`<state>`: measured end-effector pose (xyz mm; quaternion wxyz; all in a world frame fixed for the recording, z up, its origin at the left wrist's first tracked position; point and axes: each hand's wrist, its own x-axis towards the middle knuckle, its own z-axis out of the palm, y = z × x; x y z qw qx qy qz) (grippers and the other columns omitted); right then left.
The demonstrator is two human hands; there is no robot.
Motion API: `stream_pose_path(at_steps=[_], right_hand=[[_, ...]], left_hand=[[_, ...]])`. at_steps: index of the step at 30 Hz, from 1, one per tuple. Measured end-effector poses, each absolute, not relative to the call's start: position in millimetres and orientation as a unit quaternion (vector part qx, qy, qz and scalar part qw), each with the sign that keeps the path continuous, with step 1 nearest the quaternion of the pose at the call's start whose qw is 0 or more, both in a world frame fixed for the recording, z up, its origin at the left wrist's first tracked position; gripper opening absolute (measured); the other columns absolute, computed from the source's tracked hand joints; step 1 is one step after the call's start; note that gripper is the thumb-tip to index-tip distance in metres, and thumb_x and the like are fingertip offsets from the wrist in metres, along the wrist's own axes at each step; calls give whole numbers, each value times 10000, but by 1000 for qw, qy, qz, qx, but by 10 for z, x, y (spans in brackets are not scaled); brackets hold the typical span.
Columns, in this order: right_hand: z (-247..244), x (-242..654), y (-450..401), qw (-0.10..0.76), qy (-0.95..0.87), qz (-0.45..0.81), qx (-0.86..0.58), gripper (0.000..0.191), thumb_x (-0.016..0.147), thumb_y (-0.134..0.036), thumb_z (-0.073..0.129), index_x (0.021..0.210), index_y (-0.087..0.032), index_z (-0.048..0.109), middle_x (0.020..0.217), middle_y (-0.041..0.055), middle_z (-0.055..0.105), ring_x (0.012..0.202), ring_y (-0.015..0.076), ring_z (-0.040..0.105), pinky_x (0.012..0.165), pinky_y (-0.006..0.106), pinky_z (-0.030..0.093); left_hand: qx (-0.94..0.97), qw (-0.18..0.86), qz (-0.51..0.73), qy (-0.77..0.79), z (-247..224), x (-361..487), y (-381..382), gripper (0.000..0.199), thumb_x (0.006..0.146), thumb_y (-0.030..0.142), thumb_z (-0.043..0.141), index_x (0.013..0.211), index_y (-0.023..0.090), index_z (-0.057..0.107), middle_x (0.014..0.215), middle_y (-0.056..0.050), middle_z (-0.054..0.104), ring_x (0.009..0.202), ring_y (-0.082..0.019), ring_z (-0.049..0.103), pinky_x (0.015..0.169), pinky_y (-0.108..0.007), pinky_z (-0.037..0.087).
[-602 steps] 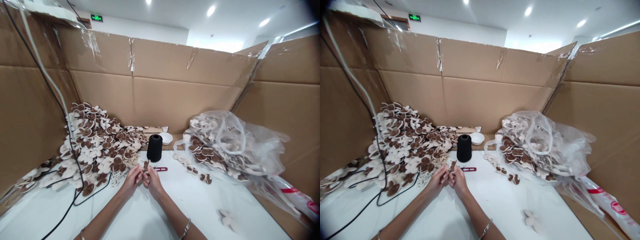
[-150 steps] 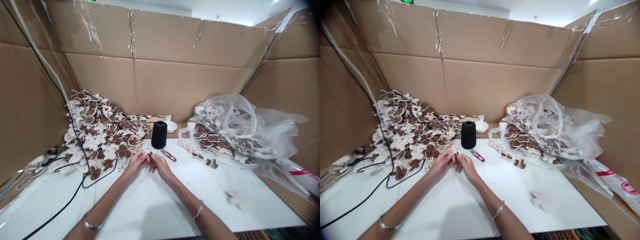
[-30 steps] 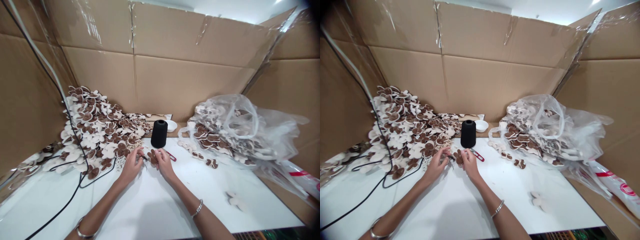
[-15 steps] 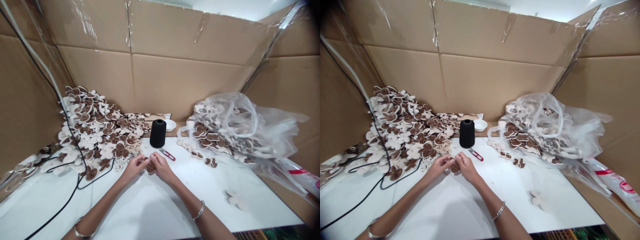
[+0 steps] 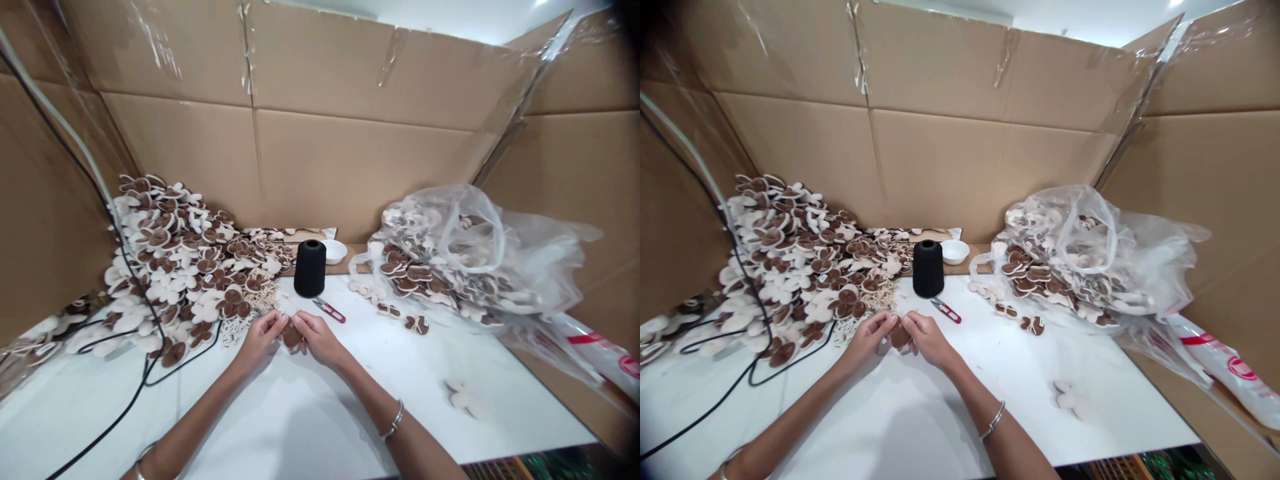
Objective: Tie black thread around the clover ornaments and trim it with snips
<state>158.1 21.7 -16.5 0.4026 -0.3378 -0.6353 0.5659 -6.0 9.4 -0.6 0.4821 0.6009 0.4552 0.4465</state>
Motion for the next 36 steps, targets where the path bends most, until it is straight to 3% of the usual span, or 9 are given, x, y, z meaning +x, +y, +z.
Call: stream_pose_path(at_steps=[3,6,11,18,21,25,27,30,36], right_hand=[[-203,1559,236,428,-613,558,-359,388,939,-547,404,826,-190,503,584,-34,581,380,76,441,343,177,294],[-240,1542,264,465,-582,553,-373,327,940,-539,407,876,-219,431,542,-63,569,318,73,385,309,171,229],[-281,1488,278,500,-519,590,-364,332,888,-550,498,885,-228,417,596,-64,555,394,76,442,364,163,313],[-231,1458,255,478,-536,615,-325,303,874,-495,539,940,-200,568,831,35,628,703,155,614,546,230,469],[-139,1588,295,455,-619,498,-404,284,923,-436,452,917,-198,607,825,39,635,772,178,604,643,264,465],[2,1861,369,344,-706,151,-601,199,861,-218,470,986,-189,622,1011,88,632,992,247,531,867,357,396],[41,1968,396,242,-713,70,-655,299,777,-176,517,1060,-169,610,1085,124,603,1041,287,501,874,388,377],[64,2047,413,128,-710,54,-690,334,742,-190,525,1067,-157,595,1093,151,578,1023,314,516,803,391,388],[100,2080,398,24,-705,105,-701,371,732,-133,523,1102,-150,531,1073,161,595,962,294,588,685,329,388]], left_hand=[[623,400,473,478,-48,-68,72,282,886,469,528,869,188,515,744,7,526,695,-148,530,668,-268,449],[674,252,497,485,-70,-61,38,302,873,394,584,1102,216,499,1038,-64,567,945,-202,565,832,-331,463],[754,108,446,471,-70,-25,9,410,832,391,650,1201,245,545,1241,-116,548,1180,-301,491,1020,-466,367],[718,169,488,467,-76,-54,46,223,865,288,602,1082,236,596,1091,-82,619,1066,-253,559,917,-374,442],[684,208,510,478,-84,-91,87,139,838,253,618,974,221,614,996,-56,626,969,-225,587,837,-321,455],[655,232,506,510,-93,-124,138,141,798,258,654,926,203,632,930,-39,628,800,-186,576,690,-276,428],[648,238,498,525,-95,-129,153,153,776,260,669,914,197,647,886,-30,625,707,-162,540,637,-266,406],[645,254,488,531,-94,-124,160,159,752,259,684,892,189,663,852,-25,634,660,-151,524,620,-265,404],[645,323,470,509,-83,-97,136,163,788,255,643,935,187,659,942,-46,717,862,-204,644,770,-293,466]])
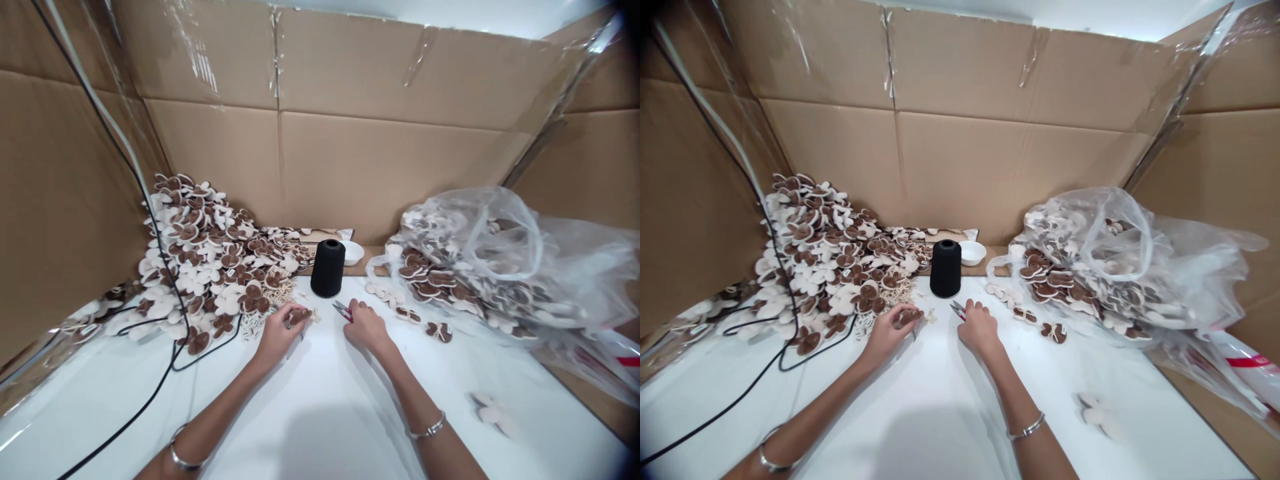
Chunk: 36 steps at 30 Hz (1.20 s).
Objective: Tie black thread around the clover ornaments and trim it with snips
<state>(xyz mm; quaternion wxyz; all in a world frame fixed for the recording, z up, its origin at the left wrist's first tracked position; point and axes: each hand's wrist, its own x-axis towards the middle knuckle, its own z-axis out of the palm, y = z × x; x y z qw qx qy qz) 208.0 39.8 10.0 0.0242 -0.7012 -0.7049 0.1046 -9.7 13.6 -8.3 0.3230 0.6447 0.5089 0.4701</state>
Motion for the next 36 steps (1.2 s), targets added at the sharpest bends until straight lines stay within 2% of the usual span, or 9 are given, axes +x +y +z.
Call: stream_pose_path(at_steps=[3,7,10,13,15,17,21,26,36], right_hand=[[104,2084,394,-1,-704,118,-700,371,752,-126,513,1123,-136,520,1063,167,614,926,299,624,672,327,391],[83,2065,418,4,-702,132,-700,263,813,-126,435,1046,-128,557,1047,175,647,902,301,640,671,329,380],[84,2023,427,70,-699,153,-695,190,856,-180,404,978,-157,548,946,135,668,809,261,631,638,307,350],[114,1946,379,182,-733,191,-627,137,899,-292,414,881,-194,509,781,42,630,703,196,575,607,272,324],[134,1879,314,245,-760,227,-558,247,945,-401,371,832,-208,476,719,-2,580,664,166,537,597,253,321],[138,1811,246,270,-779,237,-514,339,965,-484,326,804,-213,452,693,-23,544,641,152,514,592,244,312],[97,1717,174,258,-809,181,-497,358,976,-505,325,809,-212,447,714,-26,545,617,141,493,583,242,277],[48,1703,182,244,-823,108,-501,342,991,-475,331,837,-207,478,774,0,608,668,149,537,579,248,246],[33,1663,140,246,-822,48,-511,319,1002,-449,341,893,-207,519,786,17,661,715,159,593,571,252,239]], left_hand=[[651,339,453,506,-84,-70,115,197,802,280,628,970,182,659,923,-47,729,828,-200,654,756,-293,473],[655,379,431,491,-105,-39,92,251,841,300,568,1030,153,641,713,-17,688,663,-165,621,680,-272,463],[649,398,424,490,-122,-28,93,305,861,329,536,1077,131,621,592,17,612,540,-137,552,604,-257,439],[643,393,422,503,-124,-31,105,326,878,377,518,1069,129,612,533,39,553,490,-128,507,565,-250,414],[644,385,420,510,-120,-40,111,315,889,381,501,1053,135,610,525,42,540,489,-130,506,562,-248,409],[650,374,417,513,-116,-51,112,307,899,368,481,1068,142,604,527,41,543,498,-136,516,572,-250,411],[673,357,401,509,-119,-56,98,317,916,368,458,1111,156,590,531,41,552,515,-142,534,597,-254,414],[683,355,391,504,-120,-26,79,286,925,362,451,1079,167,593,538,42,561,528,-137,532,607,-244,406],[679,373,399,492,-123,5,54,268,933,342,440,1058,167,600,542,42,558,519,-126,518,594,-233,407]])
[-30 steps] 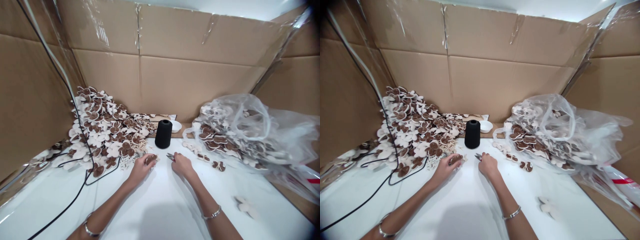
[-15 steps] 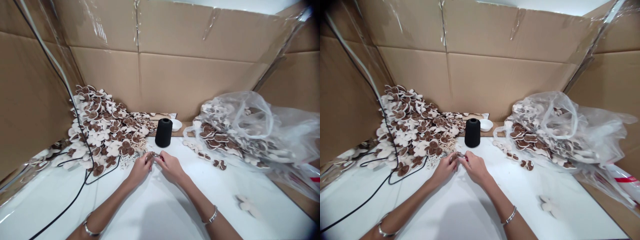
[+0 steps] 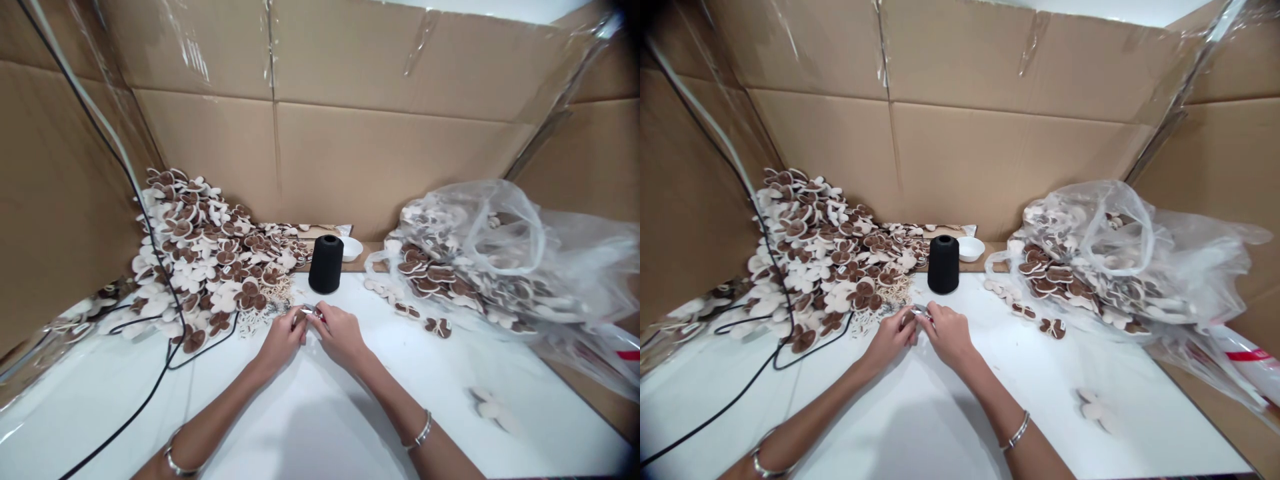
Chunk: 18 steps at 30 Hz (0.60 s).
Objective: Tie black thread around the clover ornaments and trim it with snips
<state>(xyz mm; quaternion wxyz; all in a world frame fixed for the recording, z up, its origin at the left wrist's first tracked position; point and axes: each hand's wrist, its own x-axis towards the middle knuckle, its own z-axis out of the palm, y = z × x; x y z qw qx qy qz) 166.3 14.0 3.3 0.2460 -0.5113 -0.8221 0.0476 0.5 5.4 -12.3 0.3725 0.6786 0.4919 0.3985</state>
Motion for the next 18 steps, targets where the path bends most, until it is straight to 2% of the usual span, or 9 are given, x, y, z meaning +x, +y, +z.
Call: stream_pose_path(at_steps=[10,18], right_hand=[[22,1648,116,257,-822,20,-507,301,999,-414,379,862,-203,545,754,16,659,708,145,589,573,252,243],[60,1643,113,252,-820,53,-512,315,998,-418,376,846,-205,552,740,23,658,682,150,581,572,239,247]], left_hand=[[684,347,396,505,-160,12,51,270,930,284,429,1116,162,583,570,34,571,534,-140,539,615,-254,425],[683,338,398,511,-153,21,43,271,930,297,428,1117,174,581,565,36,565,525,-143,541,600,-254,424]])
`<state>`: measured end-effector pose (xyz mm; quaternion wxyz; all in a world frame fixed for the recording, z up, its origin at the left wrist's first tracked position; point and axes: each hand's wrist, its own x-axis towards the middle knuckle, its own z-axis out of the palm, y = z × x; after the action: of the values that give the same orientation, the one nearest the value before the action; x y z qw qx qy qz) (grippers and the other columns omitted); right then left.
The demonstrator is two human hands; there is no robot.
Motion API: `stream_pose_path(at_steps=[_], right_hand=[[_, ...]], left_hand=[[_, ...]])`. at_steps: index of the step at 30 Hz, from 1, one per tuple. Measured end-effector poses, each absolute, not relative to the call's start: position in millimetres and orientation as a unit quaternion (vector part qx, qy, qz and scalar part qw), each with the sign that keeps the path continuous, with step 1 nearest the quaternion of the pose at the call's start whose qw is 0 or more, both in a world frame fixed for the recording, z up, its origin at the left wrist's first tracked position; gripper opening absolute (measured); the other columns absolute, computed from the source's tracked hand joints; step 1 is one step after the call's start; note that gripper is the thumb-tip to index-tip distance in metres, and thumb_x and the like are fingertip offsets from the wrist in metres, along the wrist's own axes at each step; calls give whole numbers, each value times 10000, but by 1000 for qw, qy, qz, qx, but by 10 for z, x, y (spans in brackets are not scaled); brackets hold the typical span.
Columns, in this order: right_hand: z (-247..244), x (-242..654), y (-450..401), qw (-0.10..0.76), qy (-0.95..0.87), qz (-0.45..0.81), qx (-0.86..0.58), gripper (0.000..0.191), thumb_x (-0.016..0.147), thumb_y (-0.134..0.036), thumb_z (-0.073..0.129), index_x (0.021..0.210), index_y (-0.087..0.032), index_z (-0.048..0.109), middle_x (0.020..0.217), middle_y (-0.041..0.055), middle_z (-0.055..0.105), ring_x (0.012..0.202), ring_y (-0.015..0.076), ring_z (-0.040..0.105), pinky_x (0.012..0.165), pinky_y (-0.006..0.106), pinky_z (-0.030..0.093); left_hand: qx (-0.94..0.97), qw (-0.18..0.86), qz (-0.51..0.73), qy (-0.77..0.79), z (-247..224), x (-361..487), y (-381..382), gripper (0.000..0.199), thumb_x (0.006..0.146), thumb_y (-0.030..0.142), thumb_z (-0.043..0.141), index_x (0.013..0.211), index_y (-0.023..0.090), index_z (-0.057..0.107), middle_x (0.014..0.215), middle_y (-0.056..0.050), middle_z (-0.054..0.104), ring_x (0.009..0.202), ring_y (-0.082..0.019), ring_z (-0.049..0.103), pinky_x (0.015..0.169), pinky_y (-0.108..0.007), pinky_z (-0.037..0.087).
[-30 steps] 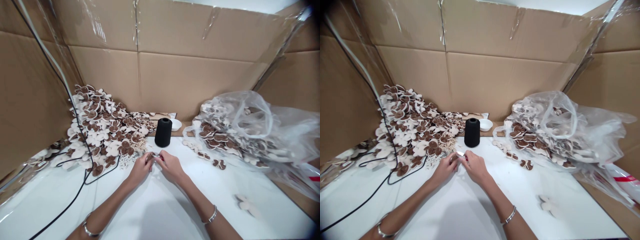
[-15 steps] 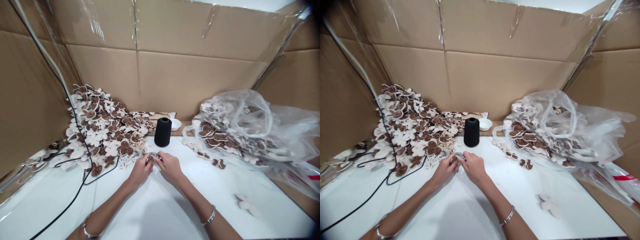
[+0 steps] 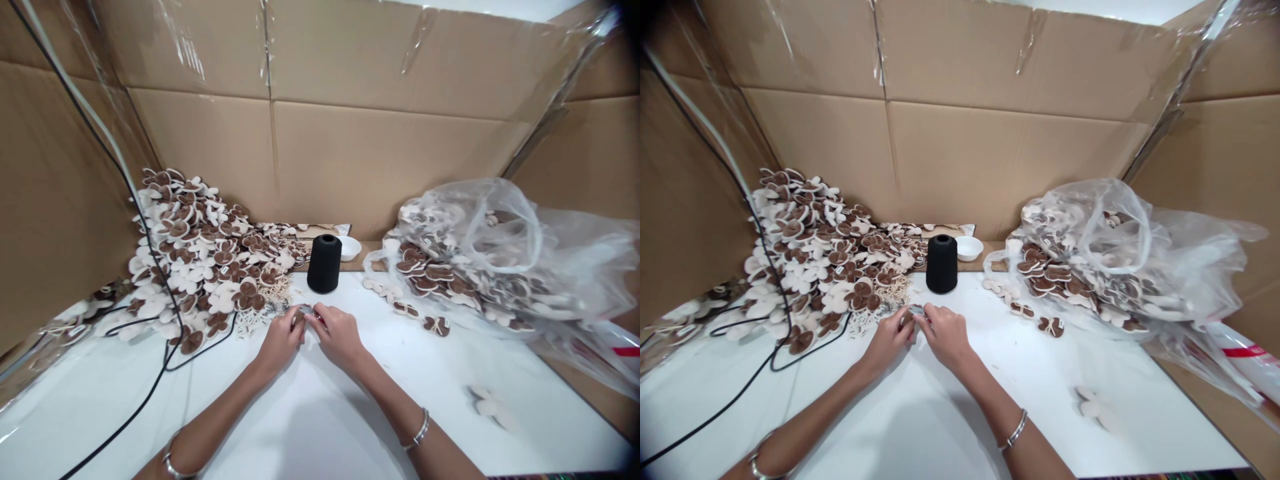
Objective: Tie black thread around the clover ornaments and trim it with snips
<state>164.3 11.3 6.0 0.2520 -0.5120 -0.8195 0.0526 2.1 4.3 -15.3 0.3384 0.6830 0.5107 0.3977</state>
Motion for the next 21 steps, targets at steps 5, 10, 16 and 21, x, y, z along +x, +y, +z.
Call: stream_pose_path(at_steps=[5,10,16,21], right_hand=[[64,1645,116,260,-817,66,-510,314,994,-417,382,831,-207,550,732,18,653,668,146,579,573,236,254],[39,1644,122,266,-815,67,-510,330,1001,-408,360,824,-208,555,712,19,645,656,148,575,572,233,256],[63,1662,133,301,-783,126,-529,354,1001,-442,329,833,-212,540,701,-8,637,620,135,565,557,221,274],[69,1669,138,291,-790,127,-525,362,992,-464,344,816,-215,538,693,-14,628,608,133,554,557,225,277]], left_hand=[[683,341,399,507,-135,22,38,277,929,280,421,1131,171,577,566,35,564,526,-140,539,601,-252,425],[686,339,399,506,-124,28,27,291,938,296,414,1150,179,576,560,40,555,524,-139,536,600,-251,425],[674,340,405,516,-123,37,23,294,941,355,426,1101,164,582,563,33,569,525,-144,558,604,-257,435],[666,333,408,528,-147,19,46,322,931,348,438,1150,160,579,561,30,576,521,-148,566,593,-260,441]])
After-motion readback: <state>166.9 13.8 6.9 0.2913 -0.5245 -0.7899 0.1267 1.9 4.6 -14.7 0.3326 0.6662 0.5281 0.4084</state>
